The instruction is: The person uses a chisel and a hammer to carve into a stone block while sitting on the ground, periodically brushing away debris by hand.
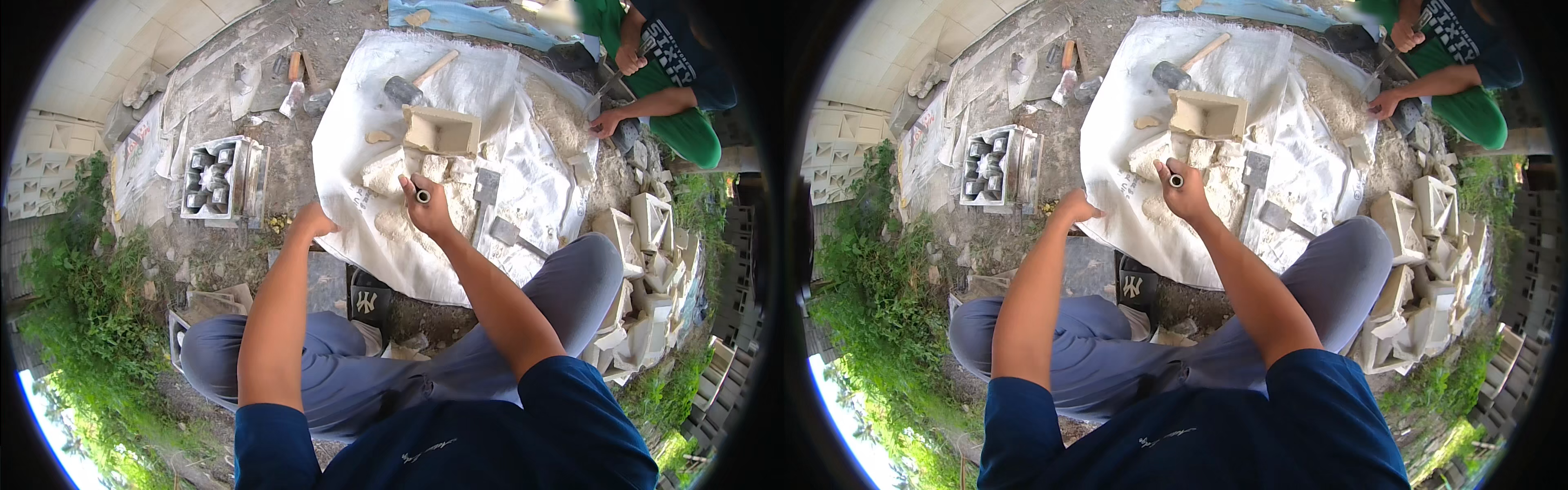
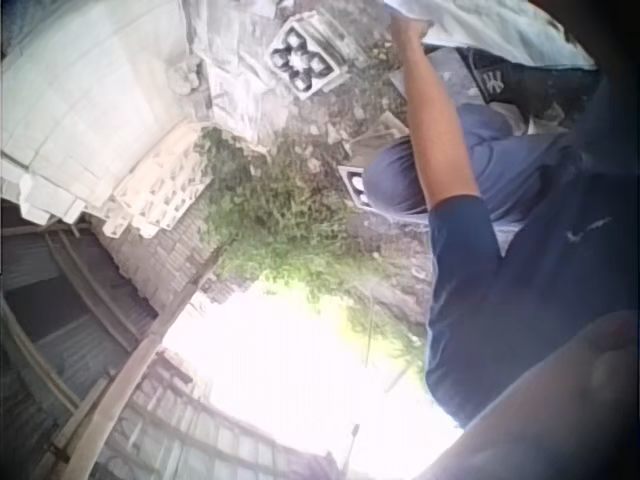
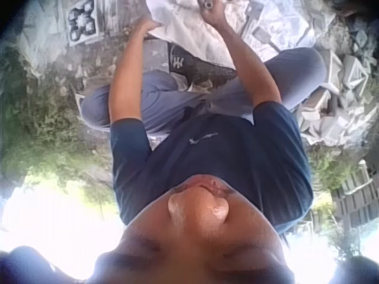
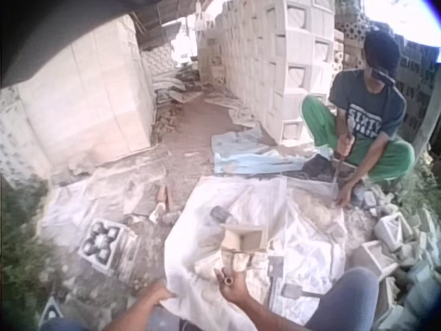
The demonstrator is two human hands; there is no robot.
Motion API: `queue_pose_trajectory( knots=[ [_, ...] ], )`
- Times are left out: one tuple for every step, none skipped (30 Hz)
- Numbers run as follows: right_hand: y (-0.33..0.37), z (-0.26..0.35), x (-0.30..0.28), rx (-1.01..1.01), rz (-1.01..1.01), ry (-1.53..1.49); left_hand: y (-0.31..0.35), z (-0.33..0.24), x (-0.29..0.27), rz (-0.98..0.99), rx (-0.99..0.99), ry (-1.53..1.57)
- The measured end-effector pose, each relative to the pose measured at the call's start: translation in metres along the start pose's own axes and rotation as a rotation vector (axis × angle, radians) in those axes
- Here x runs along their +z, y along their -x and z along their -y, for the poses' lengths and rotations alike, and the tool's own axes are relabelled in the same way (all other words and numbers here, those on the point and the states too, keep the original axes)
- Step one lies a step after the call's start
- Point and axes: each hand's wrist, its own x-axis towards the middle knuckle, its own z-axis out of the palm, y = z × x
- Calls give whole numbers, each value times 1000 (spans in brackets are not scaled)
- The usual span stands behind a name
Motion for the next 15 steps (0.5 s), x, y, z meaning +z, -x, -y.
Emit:
queue_pose_trajectory(
  knots=[
    [-1, 15, 12, -19, 29, -36, -20, 37, -4, 6, 32, -94],
    [-1, 14, 10, -8, 28, -38, -30, 35, -9, 19, 42, -101],
    [-1, 13, 8, -3, 22, -27, -38, 32, -15, 67, -9, -242],
    [0, 13, 8, 9, 7, -22, -41, 28, -21, 112, -57, -388],
    [2, 10, 7, 15, -11, -46, -36, 16, -30, 191, -150, -412],
    [3, 9, 7, 17, -29, -71, -36, 11, -34, 198, -137, -428],
    [6, 8, 5, 3, -48, -74, -33, 4, -35, 264, -180, -439],
    [9, 7, 3, 9, -68, -73, -29, -3, -37, 327, -224, -450],
    [12, 8, 1, 38, -103, -73, -24, -10, -38, 325, -197, -496],
    [14, 6, -1, 57, -140, -67, -21, -17, -33, 315, -177, -507],
    [18, 4, 1, 49, -172, -91, -16, -25, -29, 272, -157, -554],
    [21, 3, 1, 35, -172, -84, -12, -32, -26, 227, -136, -600],
    [20, 11, 10, -1, -148, -75, -26, -11, -21, 211, -134, -620],
    [26, 14, 15, -11, -138, -45, -27, -5, -16, 210, -110, -635],
    [24, 17, 15, 8, -95, 5, -28, 2, -10, 155, -95, -606]
  ],
)
